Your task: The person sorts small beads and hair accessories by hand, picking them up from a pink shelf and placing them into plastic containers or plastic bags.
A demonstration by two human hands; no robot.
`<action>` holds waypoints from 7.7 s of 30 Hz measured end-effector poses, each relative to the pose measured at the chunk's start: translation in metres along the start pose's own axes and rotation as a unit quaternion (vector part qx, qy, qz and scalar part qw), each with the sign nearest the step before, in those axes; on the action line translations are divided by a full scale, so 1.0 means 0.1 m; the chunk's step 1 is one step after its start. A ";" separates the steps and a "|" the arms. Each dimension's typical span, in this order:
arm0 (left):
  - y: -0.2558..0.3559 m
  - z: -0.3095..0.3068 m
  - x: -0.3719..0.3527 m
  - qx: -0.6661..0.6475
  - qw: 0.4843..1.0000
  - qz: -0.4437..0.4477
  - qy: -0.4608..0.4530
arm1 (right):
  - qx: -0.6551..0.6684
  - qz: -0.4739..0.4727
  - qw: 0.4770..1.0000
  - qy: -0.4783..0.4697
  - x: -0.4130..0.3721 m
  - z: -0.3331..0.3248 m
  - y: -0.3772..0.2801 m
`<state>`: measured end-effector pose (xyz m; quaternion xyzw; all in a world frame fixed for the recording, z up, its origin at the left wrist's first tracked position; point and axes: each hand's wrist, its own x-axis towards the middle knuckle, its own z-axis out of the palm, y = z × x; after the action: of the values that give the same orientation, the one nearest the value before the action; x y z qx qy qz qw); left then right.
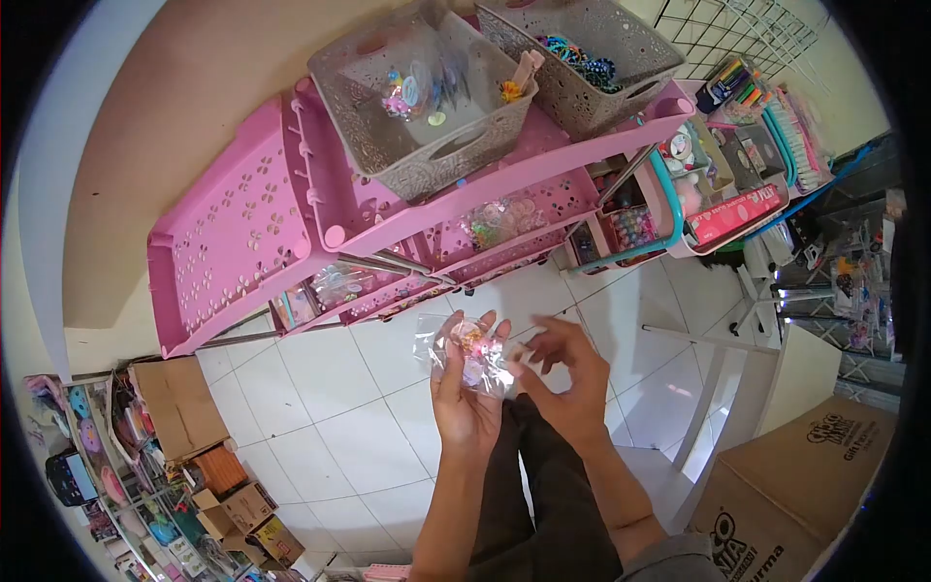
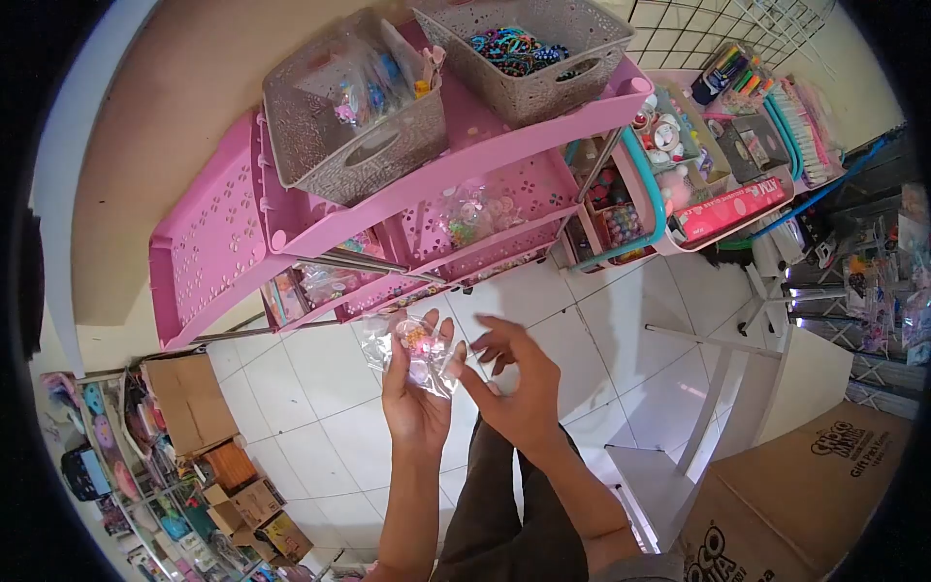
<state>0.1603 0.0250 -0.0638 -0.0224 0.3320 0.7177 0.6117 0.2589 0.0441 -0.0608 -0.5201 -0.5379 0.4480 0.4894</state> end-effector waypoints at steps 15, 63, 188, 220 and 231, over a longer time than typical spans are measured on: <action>0.10 -0.66 -0.01 0.056 0.981 0.034 0.180 | -0.329 -0.166 0.929 -0.027 1.65 0.67 1.51; 0.10 -0.57 0.41 0.048 0.989 0.045 0.132 | -0.238 -0.233 0.923 -0.192 1.03 0.15 0.31; -0.20 -0.67 0.19 0.027 0.996 -0.015 -0.086 | 0.122 0.164 0.957 -0.204 0.22 0.11 0.55; 0.05 -1.06 0.10 -0.017 0.993 -0.021 0.115 | -0.218 -0.154 0.948 -0.172 1.76 0.80 1.76; -0.04 -0.83 0.18 -0.013 0.994 -0.036 0.101 | 0.244 0.228 0.913 -0.233 0.65 0.42 0.57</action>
<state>0.1283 -0.0011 -0.1388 -0.1151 0.3819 0.6935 0.6000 0.2253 0.1133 -0.1184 -0.3738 -0.3776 0.7731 0.3464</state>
